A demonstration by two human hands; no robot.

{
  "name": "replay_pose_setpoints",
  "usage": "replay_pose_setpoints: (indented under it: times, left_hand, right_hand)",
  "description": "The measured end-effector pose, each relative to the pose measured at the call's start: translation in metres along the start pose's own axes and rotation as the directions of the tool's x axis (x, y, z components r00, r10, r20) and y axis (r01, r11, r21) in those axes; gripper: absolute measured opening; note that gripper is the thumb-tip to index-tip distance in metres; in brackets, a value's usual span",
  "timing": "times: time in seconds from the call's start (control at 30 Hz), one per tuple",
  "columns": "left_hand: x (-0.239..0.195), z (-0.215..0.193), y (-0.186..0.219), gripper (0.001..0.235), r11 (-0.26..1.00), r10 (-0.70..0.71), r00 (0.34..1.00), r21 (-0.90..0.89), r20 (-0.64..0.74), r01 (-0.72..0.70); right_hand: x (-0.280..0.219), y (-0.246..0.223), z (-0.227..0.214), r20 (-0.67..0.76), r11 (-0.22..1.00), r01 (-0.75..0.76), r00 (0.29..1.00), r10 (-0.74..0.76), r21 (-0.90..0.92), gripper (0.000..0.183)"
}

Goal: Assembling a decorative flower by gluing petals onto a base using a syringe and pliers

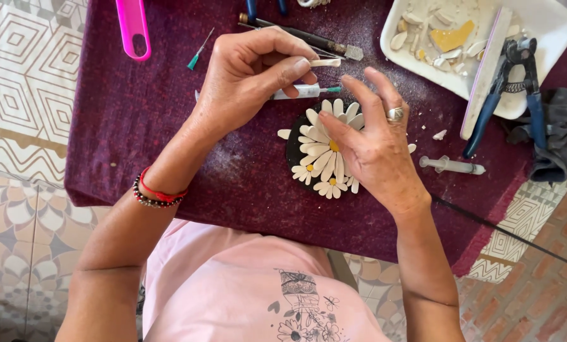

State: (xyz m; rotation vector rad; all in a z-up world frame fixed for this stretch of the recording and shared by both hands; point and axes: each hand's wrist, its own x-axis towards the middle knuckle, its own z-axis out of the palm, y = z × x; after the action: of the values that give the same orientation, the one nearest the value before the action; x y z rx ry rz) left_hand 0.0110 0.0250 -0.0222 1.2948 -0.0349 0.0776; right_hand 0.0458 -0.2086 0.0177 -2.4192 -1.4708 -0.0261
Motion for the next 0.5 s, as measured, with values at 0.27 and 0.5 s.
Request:
replay_pose_setpoints:
  times: [0.27, 0.5]
  left_hand:
    - [0.0, -0.001, 0.0, 0.009, 0.999, 0.029, 0.999, 0.014, -0.018, -0.029]
    - [0.0, 0.001, -0.002, 0.007, 0.999, 0.026, 0.999, 0.044, -0.029, -0.024]
  right_hand:
    - [0.009, 0.004, -0.008, 0.032, 0.998, 0.057, 0.998, -0.057, 0.007, 0.014]
    - [0.01, 0.015, -0.012, 0.129, 0.994, 0.102, 0.986, -0.106, 0.037, 0.019]
